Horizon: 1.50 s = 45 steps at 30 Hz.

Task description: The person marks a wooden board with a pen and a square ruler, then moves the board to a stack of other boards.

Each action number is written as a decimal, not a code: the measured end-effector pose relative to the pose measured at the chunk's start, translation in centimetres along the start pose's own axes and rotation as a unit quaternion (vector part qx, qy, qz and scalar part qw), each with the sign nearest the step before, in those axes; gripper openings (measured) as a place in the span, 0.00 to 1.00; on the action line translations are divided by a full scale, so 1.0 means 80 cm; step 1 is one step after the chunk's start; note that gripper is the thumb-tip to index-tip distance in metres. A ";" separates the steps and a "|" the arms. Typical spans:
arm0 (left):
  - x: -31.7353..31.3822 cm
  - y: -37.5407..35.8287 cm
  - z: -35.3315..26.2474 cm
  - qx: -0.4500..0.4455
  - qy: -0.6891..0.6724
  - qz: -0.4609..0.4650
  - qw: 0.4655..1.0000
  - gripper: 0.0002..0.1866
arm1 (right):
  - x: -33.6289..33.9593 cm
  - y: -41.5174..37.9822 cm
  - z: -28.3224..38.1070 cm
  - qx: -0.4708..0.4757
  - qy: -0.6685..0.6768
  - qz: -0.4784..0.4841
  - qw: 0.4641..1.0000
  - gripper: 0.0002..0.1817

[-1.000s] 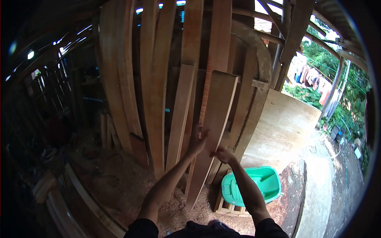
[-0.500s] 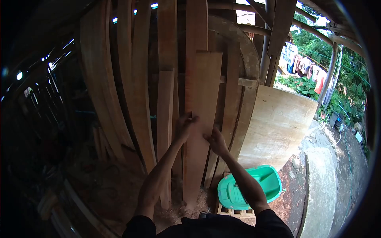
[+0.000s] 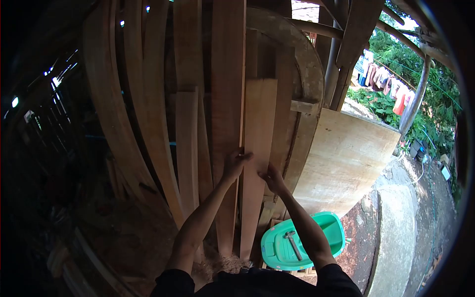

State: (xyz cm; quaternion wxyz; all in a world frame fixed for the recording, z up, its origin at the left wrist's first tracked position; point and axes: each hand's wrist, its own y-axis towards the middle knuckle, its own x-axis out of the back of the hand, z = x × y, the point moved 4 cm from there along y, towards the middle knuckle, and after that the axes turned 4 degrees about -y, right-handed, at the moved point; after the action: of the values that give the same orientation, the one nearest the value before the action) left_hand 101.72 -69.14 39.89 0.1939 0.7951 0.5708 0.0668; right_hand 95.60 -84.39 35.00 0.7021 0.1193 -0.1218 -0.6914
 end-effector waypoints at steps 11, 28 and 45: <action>-0.055 0.075 0.116 -0.099 0.123 -0.030 0.987 0.18 | 0.062 0.044 -0.054 -0.113 -0.286 -0.123 0.943 0.29; -0.016 -0.020 0.186 0.076 0.075 -0.019 0.994 0.15 | 0.063 0.009 -0.159 0.037 -0.177 -0.253 0.950 0.28; 0.303 -1.106 0.214 0.690 0.477 -0.265 0.474 0.10 | -0.271 -0.334 -0.405 -0.068 -0.354 0.617 0.700 0.11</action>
State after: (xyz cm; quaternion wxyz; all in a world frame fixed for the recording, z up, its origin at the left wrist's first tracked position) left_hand 37.54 -26.31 -12.63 -0.7117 0.3277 0.6204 -0.0341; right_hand 80.98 -63.18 -4.63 0.8825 -0.2841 -0.3609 -0.1012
